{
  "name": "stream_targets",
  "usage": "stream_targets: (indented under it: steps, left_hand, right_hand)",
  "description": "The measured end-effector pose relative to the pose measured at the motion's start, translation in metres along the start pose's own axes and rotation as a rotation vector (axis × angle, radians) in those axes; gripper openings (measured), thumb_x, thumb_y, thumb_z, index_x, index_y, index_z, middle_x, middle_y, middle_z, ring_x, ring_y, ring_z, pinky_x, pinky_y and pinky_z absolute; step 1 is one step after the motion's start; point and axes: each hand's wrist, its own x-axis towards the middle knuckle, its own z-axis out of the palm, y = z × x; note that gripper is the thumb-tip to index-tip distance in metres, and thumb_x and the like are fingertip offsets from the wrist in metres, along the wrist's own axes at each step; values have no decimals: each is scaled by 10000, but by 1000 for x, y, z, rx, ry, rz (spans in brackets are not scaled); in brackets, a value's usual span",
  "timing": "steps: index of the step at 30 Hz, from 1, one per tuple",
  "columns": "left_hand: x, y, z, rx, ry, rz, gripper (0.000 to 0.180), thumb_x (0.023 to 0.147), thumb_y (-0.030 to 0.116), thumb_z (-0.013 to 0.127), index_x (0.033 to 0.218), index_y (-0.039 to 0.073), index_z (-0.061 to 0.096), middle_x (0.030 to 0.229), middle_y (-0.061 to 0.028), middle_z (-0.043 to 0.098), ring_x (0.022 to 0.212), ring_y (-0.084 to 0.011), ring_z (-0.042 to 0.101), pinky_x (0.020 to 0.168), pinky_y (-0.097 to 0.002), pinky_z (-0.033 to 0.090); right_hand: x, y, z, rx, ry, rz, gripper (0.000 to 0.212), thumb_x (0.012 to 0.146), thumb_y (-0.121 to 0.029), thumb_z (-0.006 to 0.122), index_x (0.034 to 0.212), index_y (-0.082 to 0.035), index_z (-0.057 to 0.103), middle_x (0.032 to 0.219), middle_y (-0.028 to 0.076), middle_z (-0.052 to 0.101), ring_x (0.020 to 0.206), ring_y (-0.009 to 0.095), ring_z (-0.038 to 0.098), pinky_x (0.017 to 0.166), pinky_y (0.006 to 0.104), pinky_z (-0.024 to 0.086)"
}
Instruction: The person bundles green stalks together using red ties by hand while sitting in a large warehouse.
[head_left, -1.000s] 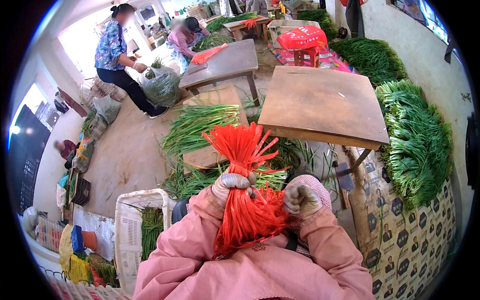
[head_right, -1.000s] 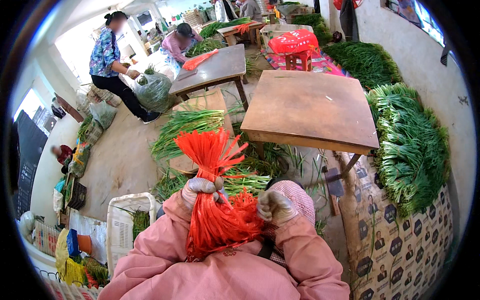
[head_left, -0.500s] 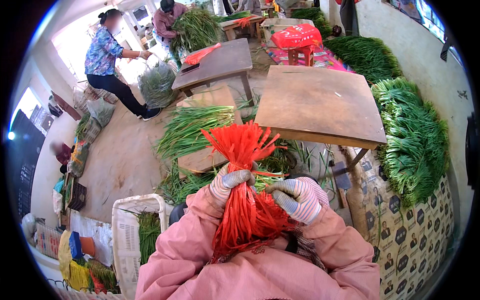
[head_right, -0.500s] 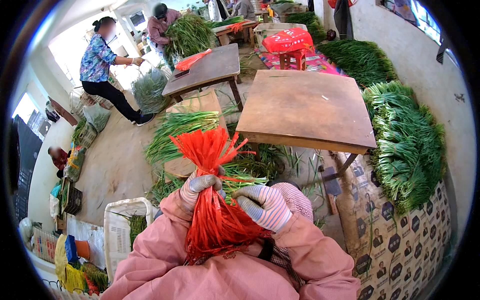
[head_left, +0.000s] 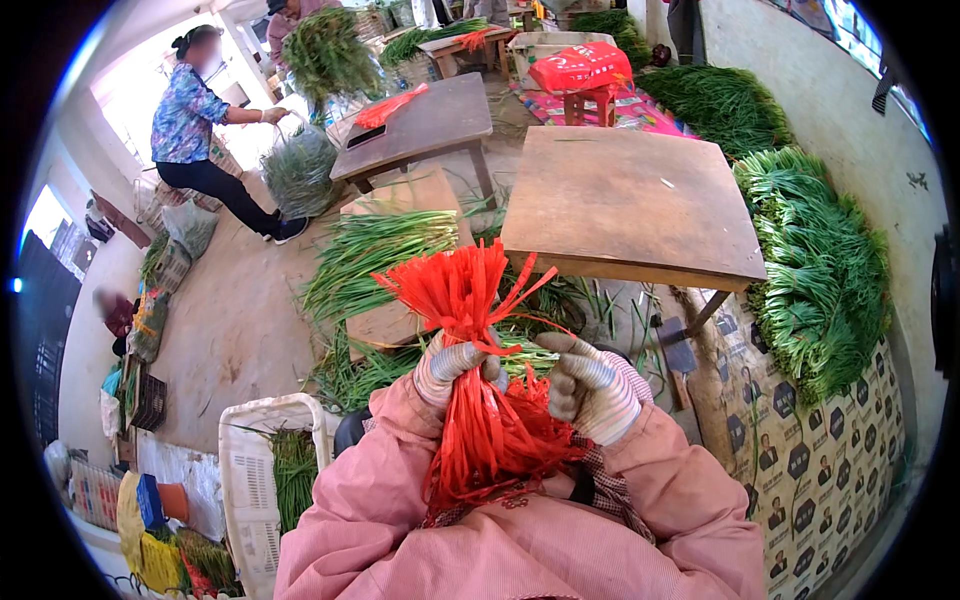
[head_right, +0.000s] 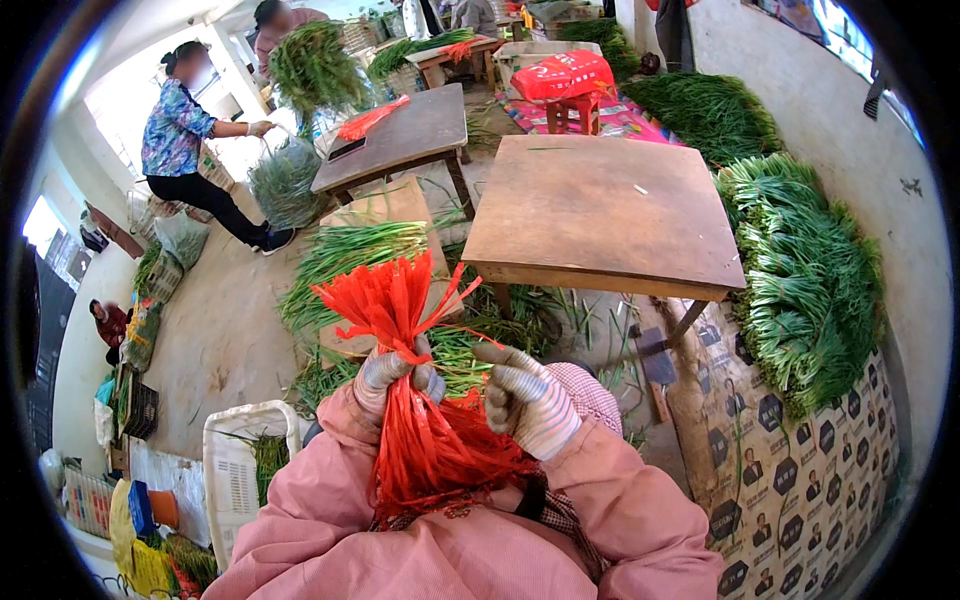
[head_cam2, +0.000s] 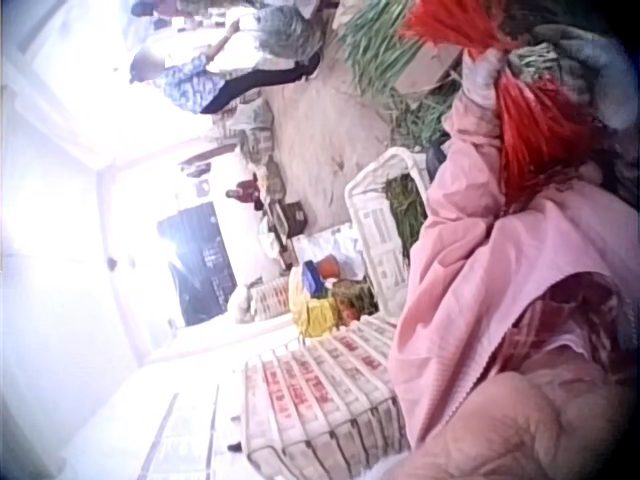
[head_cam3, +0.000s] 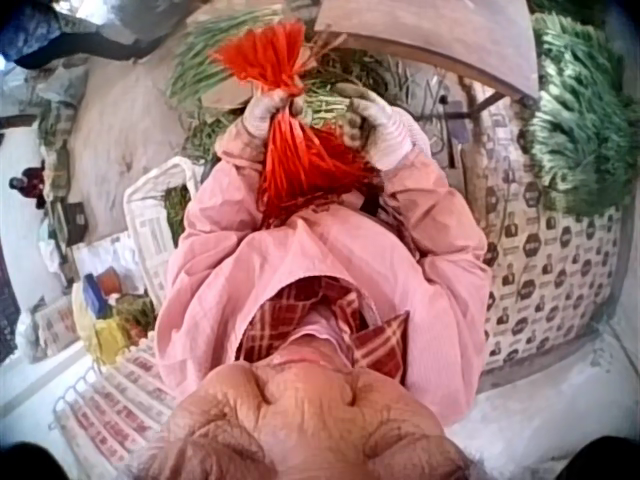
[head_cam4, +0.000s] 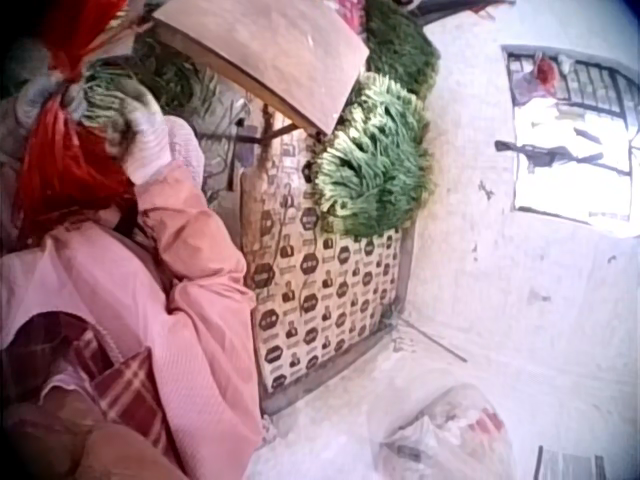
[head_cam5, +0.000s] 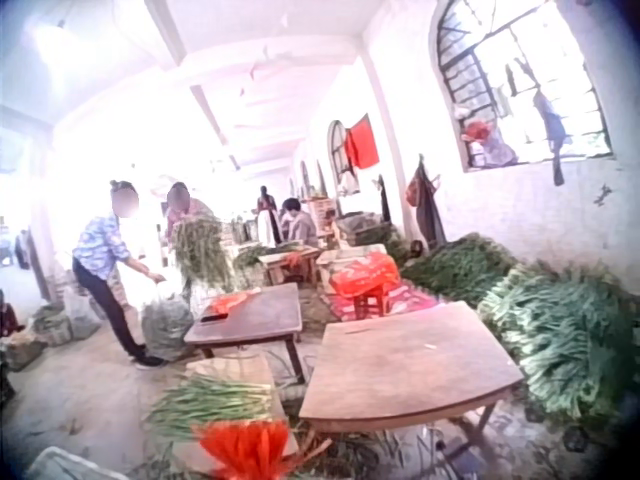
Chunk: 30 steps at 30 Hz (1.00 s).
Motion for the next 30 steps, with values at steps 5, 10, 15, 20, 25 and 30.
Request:
stream_targets:
  steps: [5, 10, 15, 20, 25, 30]
  left_hand:
    - [6, 3, 20, 328, 2, 33, 382, 720, 273, 699, 957, 5, 564, 744, -80, 615, 641, -192, 604, 599, -300, 494]
    - [17, -16, 19, 445, -63, 85, 499, 731, 188, 692, 1154, 10, 496, 1021, -87, 599, 911, -165, 578, 785, -292, 472]
    - [36, -46, 24, 447, -86, 40, 368, 750, 29, 639, 1101, 17, 528, 1018, -47, 602, 945, -132, 560, 829, -287, 458]
    - [45, -44, 25, 1317, -261, -63, 367, 739, 40, 606, 1099, 13, 537, 964, -103, 627, 895, -214, 608, 720, -340, 498]
    - [46, -44, 52, 1815, -22, -54, 439, 674, 295, 655, 969, -8, 540, 821, -199, 609, 746, -347, 591, 653, -393, 490]
    - [48, -39, 67, 1883, 71, -221, 477, 673, 329, 654, 982, -3, 506, 815, -197, 613, 772, -348, 597, 666, -402, 488]
  right_hand:
    - [4, -9, 4, -329, -58, -25, 500, 751, -120, 648, 1198, -42, 439, 787, 4, 548, 659, 93, 513, 593, 232, 437]
    - [16, -9, 16, -468, -136, -237, 627, 638, -133, 770, 1169, -40, 450, 1006, 22, 556, 919, 101, 517, 804, 260, 433]
    - [13, -14, 1, -548, -128, -226, 590, 598, -207, 806, 1084, -47, 512, 974, 41, 568, 871, 107, 523, 758, 276, 453]
    - [21, 2, 4, -304, 213, -398, 354, 659, -157, 757, 958, -43, 604, 915, 28, 608, 851, 133, 557, 762, 307, 463]
    - [36, -2, -7, -201, 311, -435, 368, 680, -50, 694, 1025, -45, 567, 915, 69, 613, 857, 184, 575, 754, 319, 471]
    - [40, -2, -18, -12, 367, -366, 237, 692, -39, 683, 911, -35, 593, 824, 89, 626, 744, 211, 602, 687, 325, 493]
